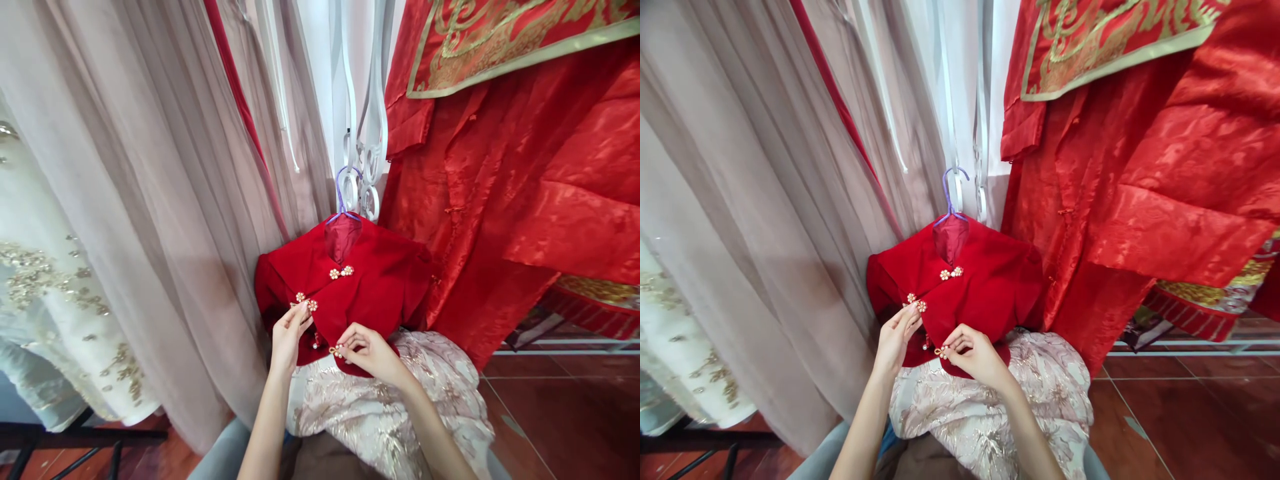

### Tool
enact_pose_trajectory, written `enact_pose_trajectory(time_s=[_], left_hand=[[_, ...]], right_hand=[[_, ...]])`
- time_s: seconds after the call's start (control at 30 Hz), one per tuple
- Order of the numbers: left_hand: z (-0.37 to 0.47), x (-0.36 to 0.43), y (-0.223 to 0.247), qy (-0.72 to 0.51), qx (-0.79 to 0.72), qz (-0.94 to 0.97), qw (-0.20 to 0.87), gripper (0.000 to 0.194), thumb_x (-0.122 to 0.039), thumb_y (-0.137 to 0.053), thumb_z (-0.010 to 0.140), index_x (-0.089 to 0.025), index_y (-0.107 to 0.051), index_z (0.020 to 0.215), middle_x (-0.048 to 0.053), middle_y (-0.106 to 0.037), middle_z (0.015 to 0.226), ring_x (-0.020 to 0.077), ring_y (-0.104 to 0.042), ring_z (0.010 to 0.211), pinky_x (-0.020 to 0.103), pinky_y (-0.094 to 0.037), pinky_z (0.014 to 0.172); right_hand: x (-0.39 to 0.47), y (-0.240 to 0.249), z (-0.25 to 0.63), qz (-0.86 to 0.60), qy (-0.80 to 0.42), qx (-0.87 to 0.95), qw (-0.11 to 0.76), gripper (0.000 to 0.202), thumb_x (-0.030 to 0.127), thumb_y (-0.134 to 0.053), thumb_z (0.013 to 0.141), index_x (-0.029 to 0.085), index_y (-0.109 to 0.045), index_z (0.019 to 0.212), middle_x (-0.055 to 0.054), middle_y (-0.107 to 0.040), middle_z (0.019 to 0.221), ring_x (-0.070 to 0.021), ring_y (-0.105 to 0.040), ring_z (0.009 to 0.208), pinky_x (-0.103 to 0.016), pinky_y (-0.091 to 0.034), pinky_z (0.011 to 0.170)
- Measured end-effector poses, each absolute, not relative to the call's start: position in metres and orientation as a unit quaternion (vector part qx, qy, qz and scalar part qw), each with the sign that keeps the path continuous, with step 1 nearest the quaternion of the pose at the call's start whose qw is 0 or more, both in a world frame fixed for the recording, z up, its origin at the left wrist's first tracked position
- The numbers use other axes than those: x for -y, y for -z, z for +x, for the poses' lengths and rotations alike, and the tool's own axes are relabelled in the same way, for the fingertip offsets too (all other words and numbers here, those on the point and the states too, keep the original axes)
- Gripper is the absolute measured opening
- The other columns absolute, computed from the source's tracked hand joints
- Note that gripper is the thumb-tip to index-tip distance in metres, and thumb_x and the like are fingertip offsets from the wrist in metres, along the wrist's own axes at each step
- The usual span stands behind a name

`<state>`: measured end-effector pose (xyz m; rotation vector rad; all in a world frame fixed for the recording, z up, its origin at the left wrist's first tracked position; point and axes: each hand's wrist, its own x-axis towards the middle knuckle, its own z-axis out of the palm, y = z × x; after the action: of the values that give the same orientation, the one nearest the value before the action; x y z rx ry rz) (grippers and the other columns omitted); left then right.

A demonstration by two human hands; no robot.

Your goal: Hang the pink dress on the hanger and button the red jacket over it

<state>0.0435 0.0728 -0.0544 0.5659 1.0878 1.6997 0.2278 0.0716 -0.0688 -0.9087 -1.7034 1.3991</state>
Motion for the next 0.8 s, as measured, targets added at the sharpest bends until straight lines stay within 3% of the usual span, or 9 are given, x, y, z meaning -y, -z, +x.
enact_pose_trajectory(time_s=[0.37,0.63,0.7,0.8], left_hand=[[0.055,-0.083,0.049,-0.707,-0.46,0.183,0.506,0.012,-0.02,-0.069,0.075,-0.016,-0.07,0.086,0.009,-0.073,0.094,0.0145,-0.069,0.087,0.027,-0.051,0.081],[0.059,-0.086,0.057,-0.695,-0.492,0.23,0.471,0.038,-0.037,-0.076,0.063,-0.014,-0.064,0.091,0.005,-0.07,0.08,0.0115,-0.064,0.067,0.023,-0.048,0.064],[0.06,-0.083,0.057,-0.694,-0.525,0.25,0.424,0.043,-0.041,-0.073,0.064,-0.014,-0.06,0.095,0.004,-0.065,0.077,0.011,-0.06,0.063,0.023,-0.047,0.059],[0.059,-0.078,0.05,-0.699,-0.59,0.339,0.217,0.038,-0.042,-0.065,0.074,-0.017,-0.055,0.102,0.002,-0.057,0.08,0.0106,-0.053,0.062,0.024,-0.045,0.06]], right_hand=[[-0.07,0.07,0.226,-0.344,-0.548,0.673,0.358,0.014,0.028,-0.067,0.075,0.018,-0.061,0.083,-0.002,-0.067,0.078,-0.0154,-0.064,0.076,-0.028,-0.051,0.071],[-0.069,0.069,0.225,-0.342,-0.55,0.675,0.354,0.016,0.03,-0.067,0.074,0.018,-0.061,0.083,-0.002,-0.068,0.077,-0.0156,-0.064,0.076,-0.028,-0.051,0.072],[-0.069,0.067,0.227,-0.341,-0.55,0.676,0.352,0.015,0.029,-0.067,0.074,0.018,-0.061,0.083,-0.002,-0.068,0.077,-0.0156,-0.064,0.077,-0.028,-0.05,0.072],[-0.069,0.064,0.231,-0.34,-0.552,0.68,0.343,0.015,0.029,-0.067,0.075,0.018,-0.06,0.083,-0.002,-0.068,0.077,-0.0157,-0.064,0.077,-0.028,-0.05,0.072]])
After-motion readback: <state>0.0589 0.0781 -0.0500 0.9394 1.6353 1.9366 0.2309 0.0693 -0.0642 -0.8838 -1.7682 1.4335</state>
